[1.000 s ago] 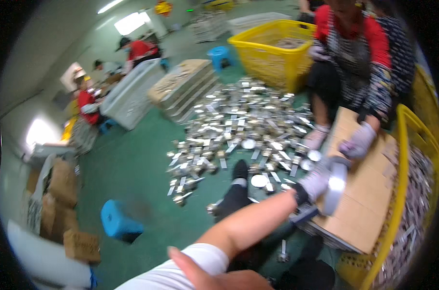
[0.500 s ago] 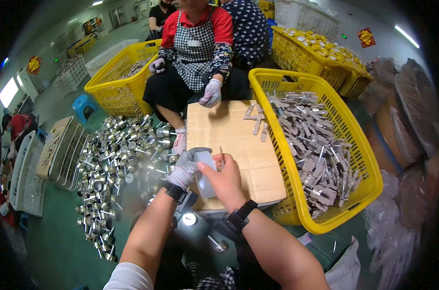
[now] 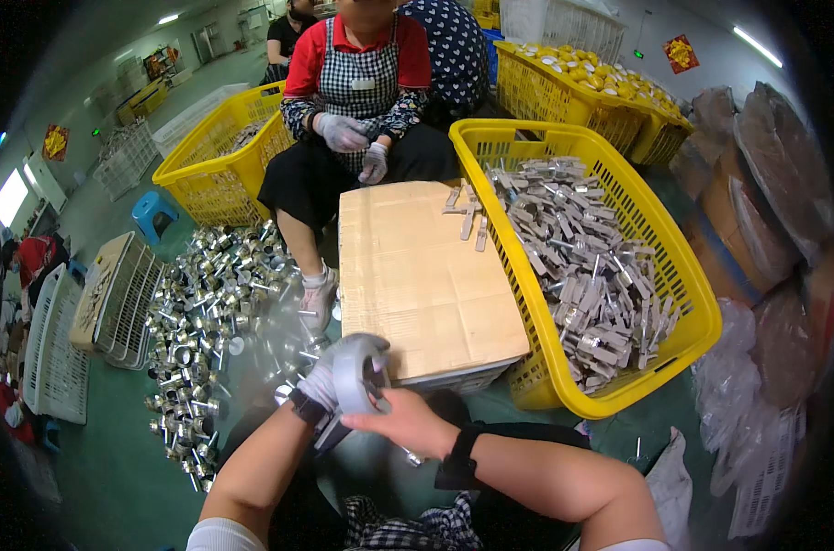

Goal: Applying adhesive tape to small metal hardware components and organizing them for manufacturing assembly.

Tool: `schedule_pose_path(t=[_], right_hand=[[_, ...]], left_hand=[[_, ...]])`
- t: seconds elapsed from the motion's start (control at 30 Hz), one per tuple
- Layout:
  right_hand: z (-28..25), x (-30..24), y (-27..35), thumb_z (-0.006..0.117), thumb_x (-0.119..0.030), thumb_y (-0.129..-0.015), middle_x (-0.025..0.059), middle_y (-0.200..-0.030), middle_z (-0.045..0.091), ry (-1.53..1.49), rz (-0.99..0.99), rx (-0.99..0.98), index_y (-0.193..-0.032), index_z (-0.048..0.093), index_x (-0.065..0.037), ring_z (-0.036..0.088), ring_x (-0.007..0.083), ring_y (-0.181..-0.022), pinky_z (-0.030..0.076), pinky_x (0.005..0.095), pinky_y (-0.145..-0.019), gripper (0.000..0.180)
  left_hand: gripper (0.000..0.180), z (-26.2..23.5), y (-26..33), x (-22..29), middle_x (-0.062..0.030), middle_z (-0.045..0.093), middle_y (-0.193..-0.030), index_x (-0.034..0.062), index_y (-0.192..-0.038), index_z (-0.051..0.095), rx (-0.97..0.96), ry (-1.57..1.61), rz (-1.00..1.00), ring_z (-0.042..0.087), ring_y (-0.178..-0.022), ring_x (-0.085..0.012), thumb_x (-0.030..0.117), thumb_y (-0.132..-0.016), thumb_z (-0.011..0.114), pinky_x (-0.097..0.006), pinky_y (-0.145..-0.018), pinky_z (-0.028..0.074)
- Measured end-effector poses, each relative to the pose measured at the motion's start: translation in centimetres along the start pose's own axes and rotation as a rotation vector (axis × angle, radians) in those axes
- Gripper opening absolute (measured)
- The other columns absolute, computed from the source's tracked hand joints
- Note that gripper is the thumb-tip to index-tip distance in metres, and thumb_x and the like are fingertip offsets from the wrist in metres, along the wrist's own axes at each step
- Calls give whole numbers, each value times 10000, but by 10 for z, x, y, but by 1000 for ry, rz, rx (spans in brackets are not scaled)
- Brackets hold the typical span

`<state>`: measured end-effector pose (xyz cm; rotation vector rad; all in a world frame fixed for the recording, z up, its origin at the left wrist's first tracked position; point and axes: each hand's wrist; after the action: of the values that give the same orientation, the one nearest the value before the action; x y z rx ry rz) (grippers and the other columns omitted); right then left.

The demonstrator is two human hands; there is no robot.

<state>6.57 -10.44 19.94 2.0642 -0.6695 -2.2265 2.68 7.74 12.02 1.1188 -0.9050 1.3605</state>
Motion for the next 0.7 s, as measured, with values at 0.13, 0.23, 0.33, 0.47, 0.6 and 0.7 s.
schedule_pose_path(t=[0.13,0.23,0.33,0.47,0.6,0.7], right_hand=[[12,-9,24,662,-354,-784,54,-961,604,-81,172,-83,-1032,596,-11,523,116,-889,408,253,-802,428],[13,-5,26,631,-385,-806,46,-935,596,-128,326,-106,-1030,590,-18,510,104,-889,403,251,-803,432],[13,-1,21,596,-438,-815,15,-832,566,-89,264,-79,-976,598,-37,501,76,-720,414,229,-618,433],[7,8,16,577,-425,-832,-57,-633,384,-161,501,-139,-955,539,-101,262,22,-459,173,193,-387,348],[8,11,16,556,-396,-853,-57,-630,382,-306,531,-156,-937,529,-90,241,23,-442,156,195,-385,319],[15,12,16,557,-361,-861,-58,-614,372,-315,453,-23,-942,521,-79,249,21,-445,161,193,-385,295]], left_hand=[[258,19,40,-27,-115,601,-849,-22,-1017,566,82,-306,111,576,-683,-212,152,-902,415,-316,-671,504],[260,15,44,-43,-119,600,-888,-26,-1053,550,145,211,-58,583,-750,-222,127,-887,420,-322,-709,508],[275,18,49,-40,-128,598,-946,-19,-1091,531,182,901,-337,592,-826,-243,120,-874,435,-342,-745,512],[247,44,48,-22,-105,580,-814,-31,-1047,562,331,753,-350,569,-698,-225,91,-849,479,-332,-663,504],[267,23,49,-50,-152,590,-935,-27,-1077,530,182,835,-375,590,-822,-263,104,-882,403,-366,-727,517],[253,11,46,-64,-176,582,-919,-33,-1051,529,26,1054,-431,587,-799,-289,104,-884,397,-386,-726,512]])
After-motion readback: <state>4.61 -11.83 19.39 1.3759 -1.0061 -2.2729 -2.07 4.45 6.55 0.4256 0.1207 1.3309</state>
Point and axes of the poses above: each hand's wrist, its own y-axis away from the middle knuckle, its own z-axis out of the palm, x = y × z
